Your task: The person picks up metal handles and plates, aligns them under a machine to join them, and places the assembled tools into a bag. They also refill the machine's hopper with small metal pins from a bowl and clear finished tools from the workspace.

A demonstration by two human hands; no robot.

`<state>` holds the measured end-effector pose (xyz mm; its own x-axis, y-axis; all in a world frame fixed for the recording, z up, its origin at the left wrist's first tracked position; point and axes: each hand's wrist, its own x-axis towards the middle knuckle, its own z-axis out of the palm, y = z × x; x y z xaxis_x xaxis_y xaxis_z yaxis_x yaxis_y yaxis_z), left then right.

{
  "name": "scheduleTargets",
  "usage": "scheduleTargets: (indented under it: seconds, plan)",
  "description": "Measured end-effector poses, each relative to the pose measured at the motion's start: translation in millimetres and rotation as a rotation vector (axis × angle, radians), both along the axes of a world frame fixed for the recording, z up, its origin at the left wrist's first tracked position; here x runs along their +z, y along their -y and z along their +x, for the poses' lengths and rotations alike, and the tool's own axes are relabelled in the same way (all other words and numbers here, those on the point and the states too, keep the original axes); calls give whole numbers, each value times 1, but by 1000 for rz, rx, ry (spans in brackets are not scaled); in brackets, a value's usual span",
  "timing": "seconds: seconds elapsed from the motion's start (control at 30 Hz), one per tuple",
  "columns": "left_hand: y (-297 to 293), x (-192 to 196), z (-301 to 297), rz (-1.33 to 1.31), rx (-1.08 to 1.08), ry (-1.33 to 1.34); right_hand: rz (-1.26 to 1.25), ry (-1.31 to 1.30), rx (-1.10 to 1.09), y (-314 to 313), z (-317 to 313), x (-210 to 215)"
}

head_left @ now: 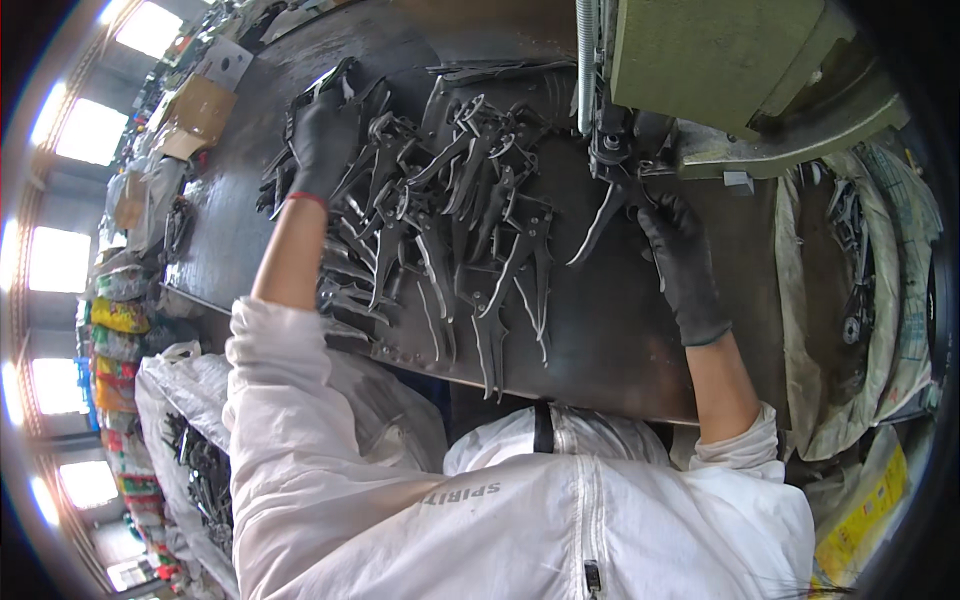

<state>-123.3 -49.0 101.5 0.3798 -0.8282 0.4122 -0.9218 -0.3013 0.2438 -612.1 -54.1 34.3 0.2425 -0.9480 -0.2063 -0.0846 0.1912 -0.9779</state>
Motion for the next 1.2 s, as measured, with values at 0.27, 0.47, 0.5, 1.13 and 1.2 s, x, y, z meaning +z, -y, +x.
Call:
scheduleTargets:
  seconds: [0.27,0.47,0.5,1.13,1.2]
  plan:
    - [-30,-81,200,555,369,126,51,137,22,-13,10,-3]
    - [-34,-39,161,-293,-47,-222,26,62,92,-8,-6,-9]
    - [-38,-20,153,-488,-170,-309,27,66,91,-9,-4,-8]
    - [-63,-58,-279,368,-626,-842,-611,-1249,-508,205,-262,-48]
    - [-59,-59,-283,339,-583,-967,-762,-1249,-366,211,-278,-56]
